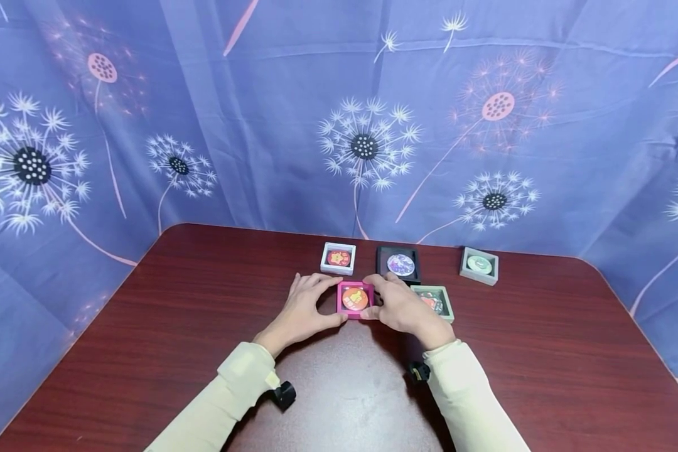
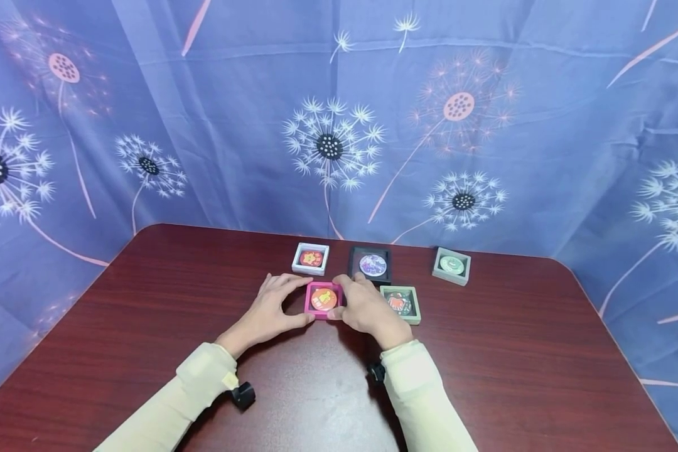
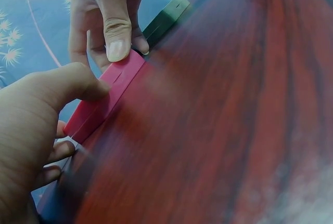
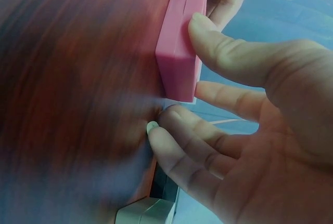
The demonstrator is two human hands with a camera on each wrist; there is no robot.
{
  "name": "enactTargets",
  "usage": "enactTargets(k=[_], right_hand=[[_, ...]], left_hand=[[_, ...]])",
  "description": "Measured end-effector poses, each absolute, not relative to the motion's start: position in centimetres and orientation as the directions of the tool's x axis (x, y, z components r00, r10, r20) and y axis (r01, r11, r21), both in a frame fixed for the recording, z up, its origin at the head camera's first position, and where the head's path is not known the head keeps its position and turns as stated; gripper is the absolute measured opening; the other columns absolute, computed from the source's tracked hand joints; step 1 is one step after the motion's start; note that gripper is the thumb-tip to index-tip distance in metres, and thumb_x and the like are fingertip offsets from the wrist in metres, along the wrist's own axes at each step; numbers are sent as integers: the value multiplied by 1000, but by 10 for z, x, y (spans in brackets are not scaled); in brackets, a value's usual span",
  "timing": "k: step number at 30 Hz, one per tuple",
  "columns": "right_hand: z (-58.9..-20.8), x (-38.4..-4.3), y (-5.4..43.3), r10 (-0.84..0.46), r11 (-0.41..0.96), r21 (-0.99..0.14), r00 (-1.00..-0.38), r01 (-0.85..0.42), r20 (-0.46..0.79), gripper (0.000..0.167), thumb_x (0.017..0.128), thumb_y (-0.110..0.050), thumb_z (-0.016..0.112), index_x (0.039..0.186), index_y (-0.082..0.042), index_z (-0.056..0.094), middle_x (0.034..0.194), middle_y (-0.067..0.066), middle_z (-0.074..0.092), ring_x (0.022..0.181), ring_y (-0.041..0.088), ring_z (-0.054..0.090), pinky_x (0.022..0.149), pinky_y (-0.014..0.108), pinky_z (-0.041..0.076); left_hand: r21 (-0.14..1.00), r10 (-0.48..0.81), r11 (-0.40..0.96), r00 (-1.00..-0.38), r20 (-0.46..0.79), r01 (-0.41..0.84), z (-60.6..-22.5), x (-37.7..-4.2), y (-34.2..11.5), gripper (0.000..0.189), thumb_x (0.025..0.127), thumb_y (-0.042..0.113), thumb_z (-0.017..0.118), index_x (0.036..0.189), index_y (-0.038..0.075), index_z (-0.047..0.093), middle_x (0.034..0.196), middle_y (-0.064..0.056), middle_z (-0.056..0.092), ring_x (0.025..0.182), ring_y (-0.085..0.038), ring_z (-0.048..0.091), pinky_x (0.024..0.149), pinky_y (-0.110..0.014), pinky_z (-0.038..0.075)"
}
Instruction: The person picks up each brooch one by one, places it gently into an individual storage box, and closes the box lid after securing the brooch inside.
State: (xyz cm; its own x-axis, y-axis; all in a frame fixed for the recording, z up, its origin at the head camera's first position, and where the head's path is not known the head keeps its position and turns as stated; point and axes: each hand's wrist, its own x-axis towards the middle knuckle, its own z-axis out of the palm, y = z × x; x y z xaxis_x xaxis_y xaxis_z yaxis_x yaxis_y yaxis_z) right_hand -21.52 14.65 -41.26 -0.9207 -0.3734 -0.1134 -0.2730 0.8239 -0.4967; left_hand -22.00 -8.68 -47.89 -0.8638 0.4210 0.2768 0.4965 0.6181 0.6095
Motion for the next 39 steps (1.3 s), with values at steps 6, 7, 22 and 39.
enactTargets(k=[6, 7, 22, 39], right_hand=[[-412, -215, 146, -372, 825, -497, -920, -268, -122, 62, 93, -20, 85, 148, -5, 57, 116, 14, 58, 112, 33, 64, 103, 51, 52], [-412, -215, 146, -371, 826, -496, -920, -267, -123, 62, 94, -21, 85, 148, -6, 57, 116, 14, 58, 112, 33, 64, 103, 51, 52], [-411, -215, 148, -372, 823, -500, -921, -270, -117, 62, 93, -20, 85, 147, -5, 58, 120, 16, 58, 113, 33, 63, 102, 51, 53], [-412, -215, 148, -374, 820, -506, -919, -267, -122, 62, 94, -20, 84, 148, -5, 57, 121, 17, 58, 116, 34, 63, 103, 51, 53]], left_hand=[[609, 420, 620, -865, 273, 494, -479, -220, -87, 74, 83, 39, 84, 147, 8, 62, 135, -11, 61, 134, -35, 50, 124, -70, 8], [611, 421, 619, -865, 273, 493, -479, -220, -87, 74, 83, 39, 84, 147, 8, 62, 135, -11, 61, 134, -35, 50, 124, -70, 8], [611, 426, 620, -865, 265, 492, -479, -220, -86, 74, 84, 38, 84, 148, 8, 62, 136, -12, 61, 135, -35, 49, 124, -70, 7], [614, 421, 607, -859, 290, 504, -476, -218, -85, 73, 83, 37, 85, 146, 7, 63, 134, -13, 62, 134, -36, 51, 123, -72, 9]])
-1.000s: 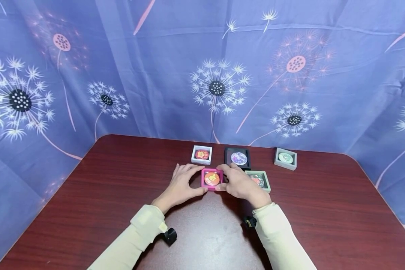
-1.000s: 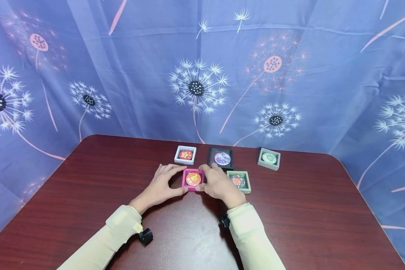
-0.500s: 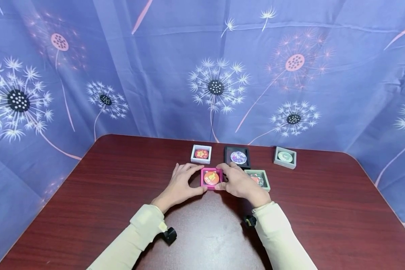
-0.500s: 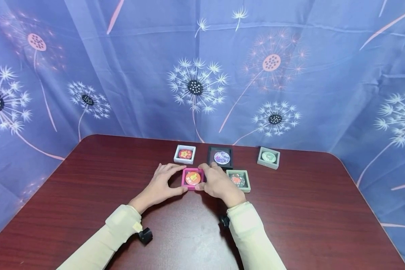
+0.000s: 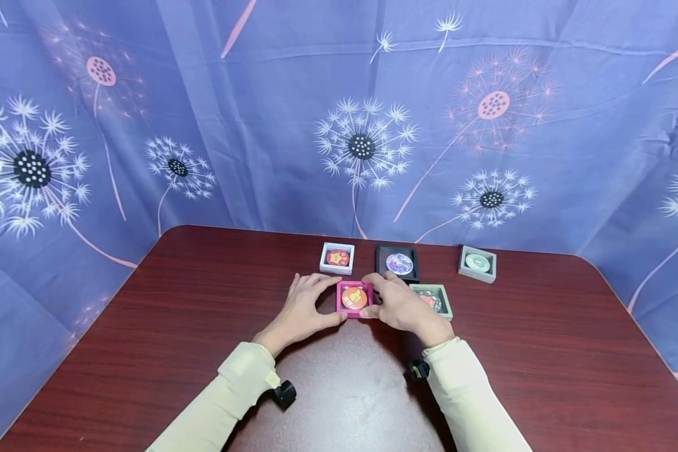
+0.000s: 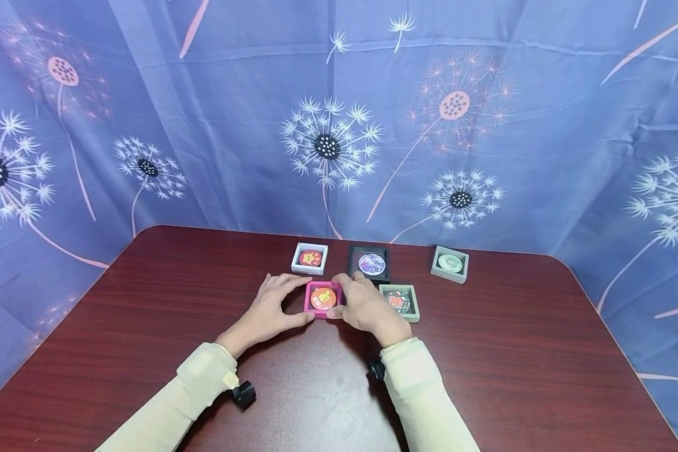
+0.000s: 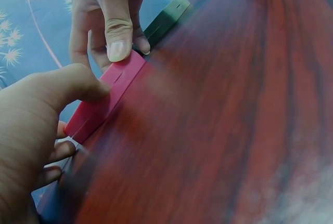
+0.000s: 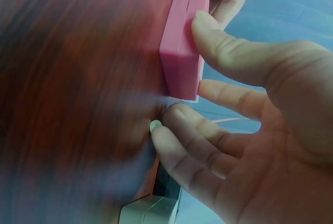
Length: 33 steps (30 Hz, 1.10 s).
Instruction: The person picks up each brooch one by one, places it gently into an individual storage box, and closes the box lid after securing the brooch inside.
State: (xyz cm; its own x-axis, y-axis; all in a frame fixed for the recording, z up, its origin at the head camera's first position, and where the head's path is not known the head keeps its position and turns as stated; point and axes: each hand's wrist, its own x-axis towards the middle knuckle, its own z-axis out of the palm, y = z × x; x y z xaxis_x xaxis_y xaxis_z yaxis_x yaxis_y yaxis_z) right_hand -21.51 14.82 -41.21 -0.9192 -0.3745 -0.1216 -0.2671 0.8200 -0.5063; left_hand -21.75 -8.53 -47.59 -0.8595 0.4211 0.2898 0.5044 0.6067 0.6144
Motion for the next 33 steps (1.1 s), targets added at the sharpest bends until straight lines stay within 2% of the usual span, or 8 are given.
enactTargets(k=[33], right_hand=[[-413, -215, 150, -377, 823, -498, -918, -272, -122, 62, 94, -22, 84, 148, -6, 57, 122, 17, 58, 118, 35, 63, 103, 52, 52]], left_hand=[[610, 423, 627, -869, 255, 484, -477, -220, -86, 75, 84, 39, 85, 148, 9, 62, 136, -11, 62, 136, -34, 48, 124, -69, 7]])
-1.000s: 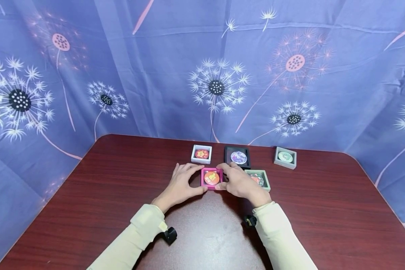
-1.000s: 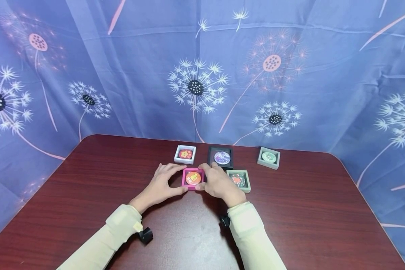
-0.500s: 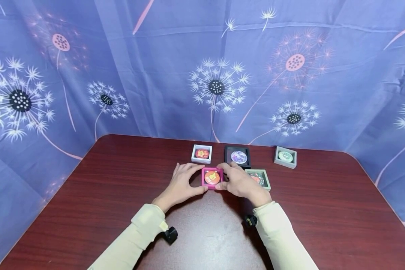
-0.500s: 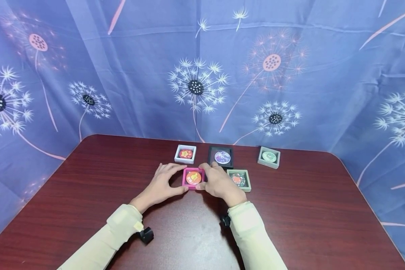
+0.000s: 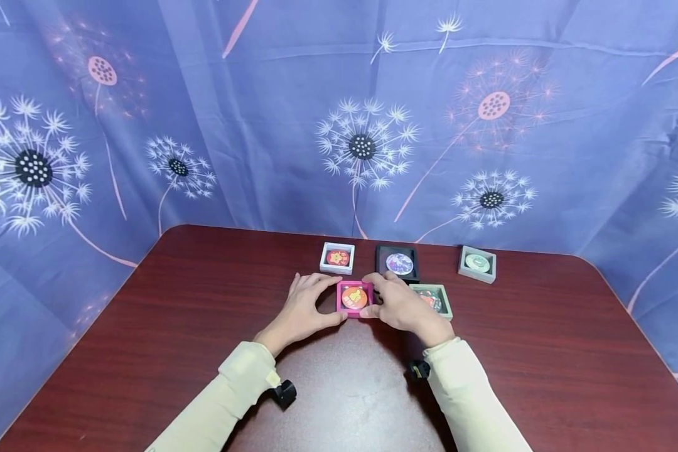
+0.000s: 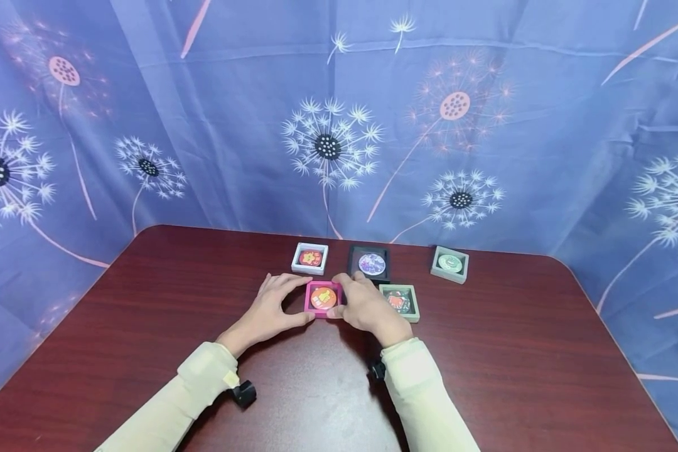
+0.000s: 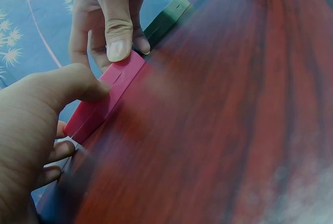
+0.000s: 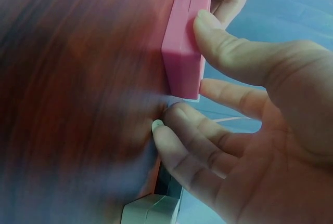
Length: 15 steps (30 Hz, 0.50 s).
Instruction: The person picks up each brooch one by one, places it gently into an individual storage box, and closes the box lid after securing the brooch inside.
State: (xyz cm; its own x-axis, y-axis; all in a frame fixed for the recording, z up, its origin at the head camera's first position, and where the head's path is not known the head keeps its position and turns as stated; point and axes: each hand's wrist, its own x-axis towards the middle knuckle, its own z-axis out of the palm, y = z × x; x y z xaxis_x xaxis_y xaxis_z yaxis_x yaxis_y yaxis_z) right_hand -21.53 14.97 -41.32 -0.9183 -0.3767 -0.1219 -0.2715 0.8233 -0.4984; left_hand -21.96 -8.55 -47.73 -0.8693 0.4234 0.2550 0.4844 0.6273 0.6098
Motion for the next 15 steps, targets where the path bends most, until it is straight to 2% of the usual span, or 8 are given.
enactTargets(k=[10, 13, 15], right_hand=[[-412, -215, 150, -375, 824, -502, -917, -263, -135, 63, 95, -23, 84, 149, -7, 56, 123, 17, 58, 119, 35, 63, 104, 52, 52], [-413, -215, 151, -380, 824, -499, -915, -268, -137, 64, 94, -24, 84, 150, -6, 56, 120, 16, 58, 112, 32, 63, 101, 51, 53], [-412, -215, 152, -384, 824, -496, -914, -274, -134, 65, 95, -25, 83, 151, -5, 56, 125, 18, 58, 111, 31, 63, 101, 52, 53]], left_hand=[[610, 423, 631, -872, 249, 480, -479, -219, -85, 75, 84, 40, 84, 149, 10, 61, 137, -11, 61, 137, -34, 49, 125, -68, 7], [611, 424, 631, -872, 244, 478, -479, -219, -85, 76, 85, 40, 84, 150, 10, 60, 139, -11, 61, 138, -35, 48, 125, -68, 6], [620, 422, 625, -874, 242, 474, -478, -219, -86, 78, 85, 41, 84, 152, 9, 58, 141, -12, 61, 139, -35, 47, 124, -69, 5]])
